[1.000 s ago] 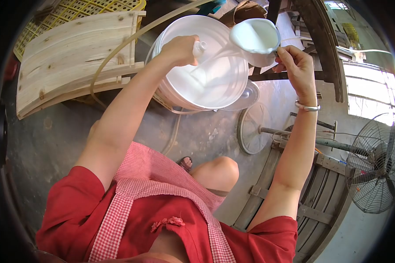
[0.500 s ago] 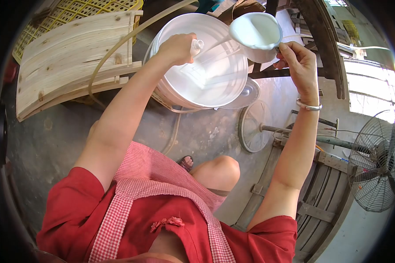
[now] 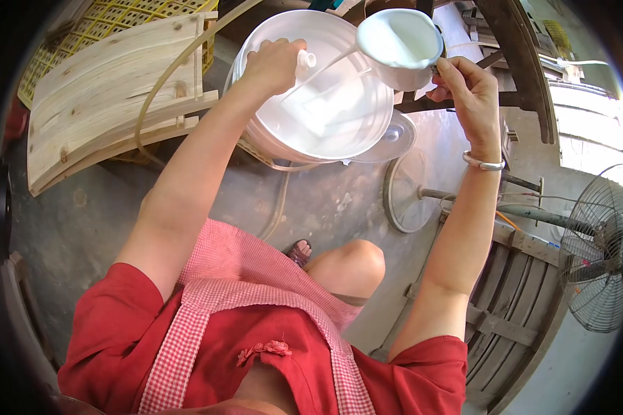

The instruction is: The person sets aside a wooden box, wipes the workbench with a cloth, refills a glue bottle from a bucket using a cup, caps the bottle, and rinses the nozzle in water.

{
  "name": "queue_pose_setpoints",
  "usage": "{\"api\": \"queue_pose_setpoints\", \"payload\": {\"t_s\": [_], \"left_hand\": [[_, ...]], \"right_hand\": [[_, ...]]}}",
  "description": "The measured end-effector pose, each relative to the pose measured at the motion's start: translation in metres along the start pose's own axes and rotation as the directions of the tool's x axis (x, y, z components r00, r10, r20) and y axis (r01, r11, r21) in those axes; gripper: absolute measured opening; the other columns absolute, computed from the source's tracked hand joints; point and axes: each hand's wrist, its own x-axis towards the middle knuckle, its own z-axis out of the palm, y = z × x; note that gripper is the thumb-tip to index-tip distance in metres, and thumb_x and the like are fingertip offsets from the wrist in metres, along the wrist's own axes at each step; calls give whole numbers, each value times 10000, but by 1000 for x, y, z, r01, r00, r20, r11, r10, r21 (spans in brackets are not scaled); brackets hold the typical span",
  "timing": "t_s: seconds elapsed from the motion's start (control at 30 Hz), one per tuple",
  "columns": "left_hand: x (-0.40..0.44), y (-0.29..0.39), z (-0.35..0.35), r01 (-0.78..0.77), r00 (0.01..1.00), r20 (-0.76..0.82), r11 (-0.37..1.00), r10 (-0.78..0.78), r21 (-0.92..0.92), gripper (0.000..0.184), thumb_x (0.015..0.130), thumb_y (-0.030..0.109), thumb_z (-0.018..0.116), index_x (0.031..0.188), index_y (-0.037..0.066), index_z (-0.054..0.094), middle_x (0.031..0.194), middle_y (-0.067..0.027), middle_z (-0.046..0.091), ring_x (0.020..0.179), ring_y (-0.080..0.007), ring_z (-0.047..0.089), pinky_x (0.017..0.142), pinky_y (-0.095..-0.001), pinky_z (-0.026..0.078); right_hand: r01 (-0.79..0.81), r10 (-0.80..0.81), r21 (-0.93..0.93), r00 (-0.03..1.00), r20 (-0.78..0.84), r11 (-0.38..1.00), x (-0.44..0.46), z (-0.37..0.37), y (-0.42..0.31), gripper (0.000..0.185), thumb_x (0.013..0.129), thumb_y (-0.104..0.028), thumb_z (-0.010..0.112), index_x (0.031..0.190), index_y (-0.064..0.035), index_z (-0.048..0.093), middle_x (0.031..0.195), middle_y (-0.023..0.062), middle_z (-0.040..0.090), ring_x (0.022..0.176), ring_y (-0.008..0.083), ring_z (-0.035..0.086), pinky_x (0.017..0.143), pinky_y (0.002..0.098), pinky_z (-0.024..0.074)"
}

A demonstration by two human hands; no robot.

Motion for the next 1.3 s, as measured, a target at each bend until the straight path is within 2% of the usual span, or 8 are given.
{"api": "queue_pose_setpoints", "payload": {"t_s": [0.47,0.53,0.77,0.87,0.93,1.0,1.27,1.3], "left_hand": [[-1,0,1,-39,998,-44,998,41,46,428,821,-43,658,1192,170,645,1164,-92,647,1135,-339,598,936,-647,432],[-1,0,-1,-30,999,21,998,29,56,369,911,112,642,1271,192,638,1200,-89,647,1199,-348,553,989,-577,423],[11,-9,11,-38,995,93,998,43,-53,407,879,122,681,1276,188,626,1208,-89,643,1182,-363,560,932,-577,483],[16,-13,18,-46,986,157,996,57,-71,507,823,125,754,1304,188,607,1210,-97,653,1183,-361,564,927,-552,499],[17,-17,25,-149,989,-11,983,148,-111,514,628,101,890,1067,69,626,966,-147,720,950,-364,681,830,-430,546],[16,-17,23,-142,989,10,982,144,-122,529,615,117,897,1067,70,626,967,-146,720,948,-361,682,820,-428,548],[15,-13,15,-104,989,87,982,119,-156,544,605,157,892,1066,67,617,961,-140,718,942,-353,683,794,-420,551],[16,-11,13,-66,986,144,986,88,-151,631,641,147,890,1201,127,601,1068,-125,701,1040,-347,653,854,-447,548]], "right_hand": [[63,-64,19,998,7,998,3,1,-6,260,995,-231,645,940,19,692,797,26,675,624,60,610,646,249,578],[89,-89,15,996,22,996,6,1,-9,258,995,-228,644,940,19,693,795,29,676,625,63,613,646,249,578],[115,-113,-48,993,42,992,14,2,-15,259,1004,-226,630,955,23,685,794,30,662,637,68,617,670,249,576],[109,-106,-86,994,36,990,15,3,-18,258,1013,-221,614,976,26,682,805,30,654,631,61,598,695,270,592],[102,-100,-93,994,34,990,15,3,-20,260,1012,-221,615,983,28,684,808,31,656,631,62,600,695,270,591],[109,-107,-85,994,21,990,14,4,-24,259,988,-222,658,971,33,695,787,32,677,648,76,655,629,211,552],[135,-132,-75,990,46,988,18,-5,-23,254,987,-216,662,996,36,700,792,30,680,644,73,655,615,206,557],[134,-131,-74,990,48,988,18,-6,-24,255,987,-216,662,995,35,700,790,30,679,645,72,654,617,208,560]]}}
